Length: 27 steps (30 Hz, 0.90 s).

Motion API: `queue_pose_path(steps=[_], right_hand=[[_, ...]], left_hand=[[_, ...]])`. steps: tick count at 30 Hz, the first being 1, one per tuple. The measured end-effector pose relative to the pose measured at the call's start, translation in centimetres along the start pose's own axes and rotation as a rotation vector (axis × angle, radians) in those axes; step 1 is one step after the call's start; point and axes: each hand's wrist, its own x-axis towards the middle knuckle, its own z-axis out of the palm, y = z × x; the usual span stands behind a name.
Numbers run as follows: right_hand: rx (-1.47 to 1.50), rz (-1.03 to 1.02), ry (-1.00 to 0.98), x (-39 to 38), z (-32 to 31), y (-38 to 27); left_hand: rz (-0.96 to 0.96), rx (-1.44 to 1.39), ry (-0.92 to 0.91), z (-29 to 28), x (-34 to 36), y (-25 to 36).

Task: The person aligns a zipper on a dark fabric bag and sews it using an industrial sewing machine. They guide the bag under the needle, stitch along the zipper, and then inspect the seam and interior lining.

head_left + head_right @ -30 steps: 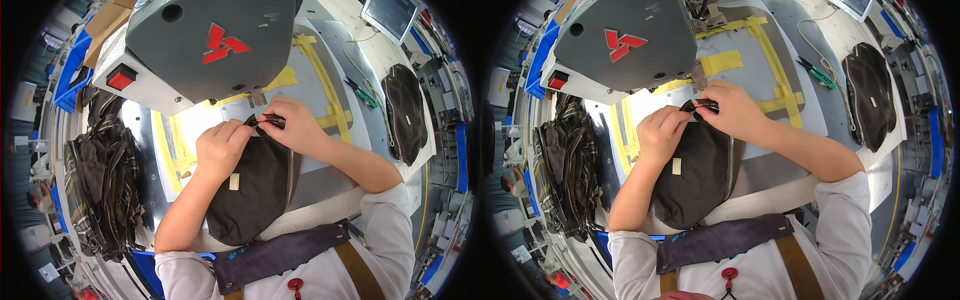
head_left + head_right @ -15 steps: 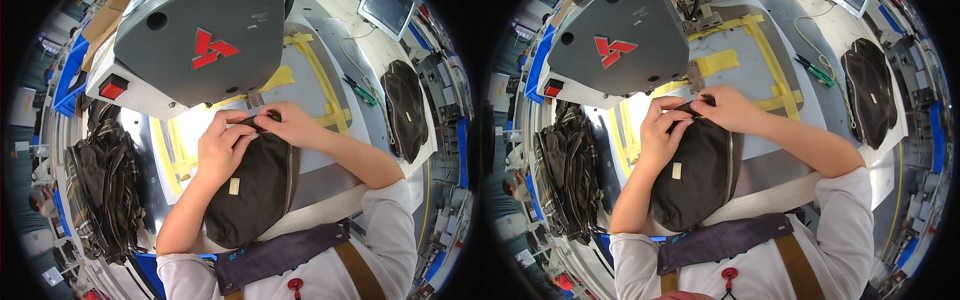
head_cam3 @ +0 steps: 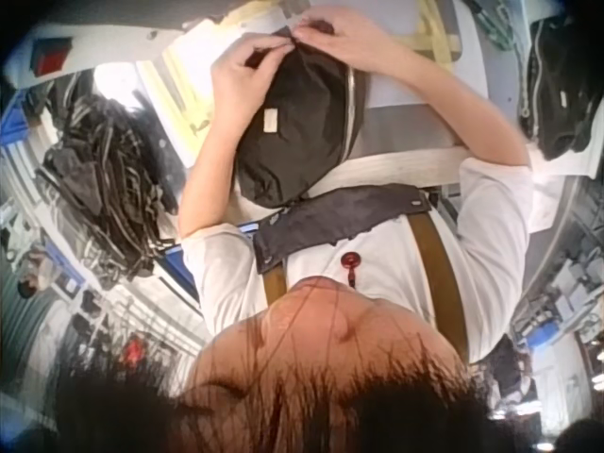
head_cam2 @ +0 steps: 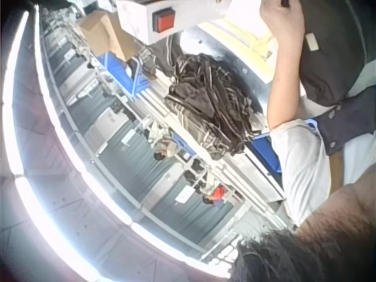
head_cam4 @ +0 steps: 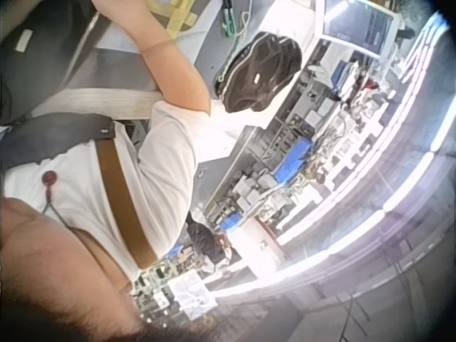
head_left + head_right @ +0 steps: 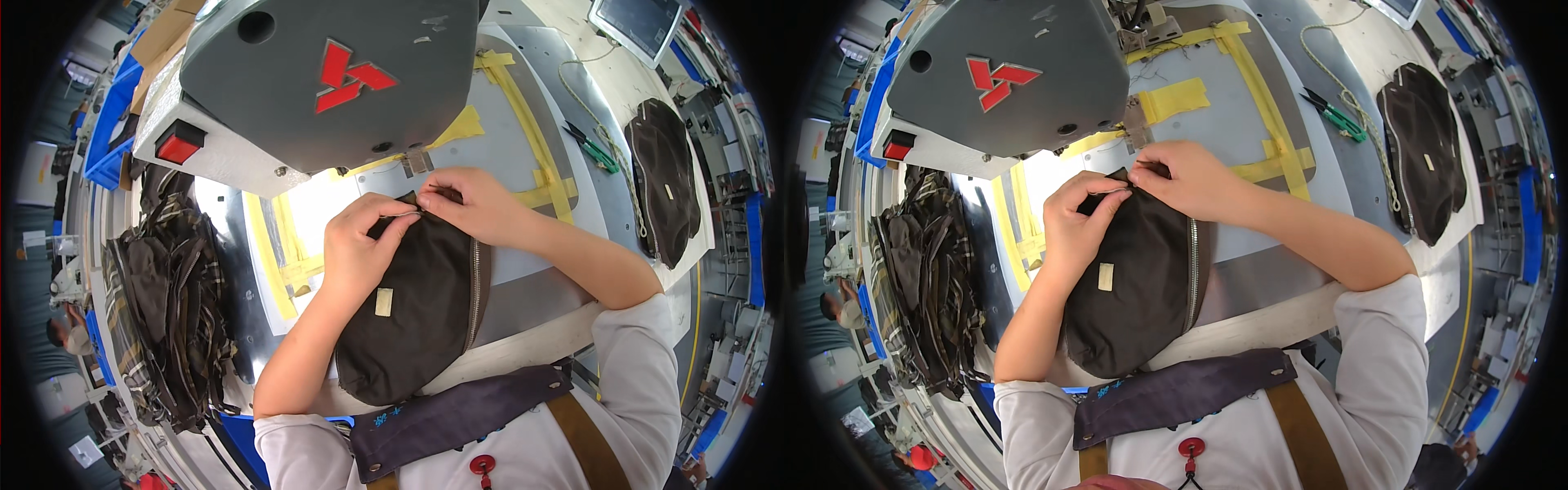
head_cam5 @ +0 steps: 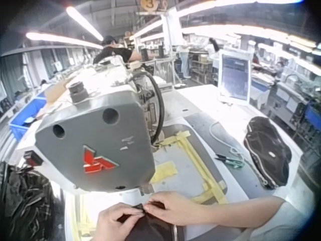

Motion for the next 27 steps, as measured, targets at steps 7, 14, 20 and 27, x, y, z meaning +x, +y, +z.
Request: queue_pose_path(steps=[7,14,20,27], right_hand=[[0.203,-0.048,0.282,-1.2,1.0,1.8],[-0.201,-0.413,0.374,-0.7,0.8,0.0],[-0.219,-0.405,0.324,-0.5,0.8,0.7],[0.156,-0.085,0.265,-0.2,1.3,0.3]], left_hand=[[-0.008,0.035,0.005,-0.8,0.3,-0.5],[0.033,0.050,-0.011,-0.8,0.5,-0.9],[0.027,0.047,-0.006,-0.6,0.3,-0.6],[0.041,0.034,-0.011,-0.4,0.2,-0.8]])
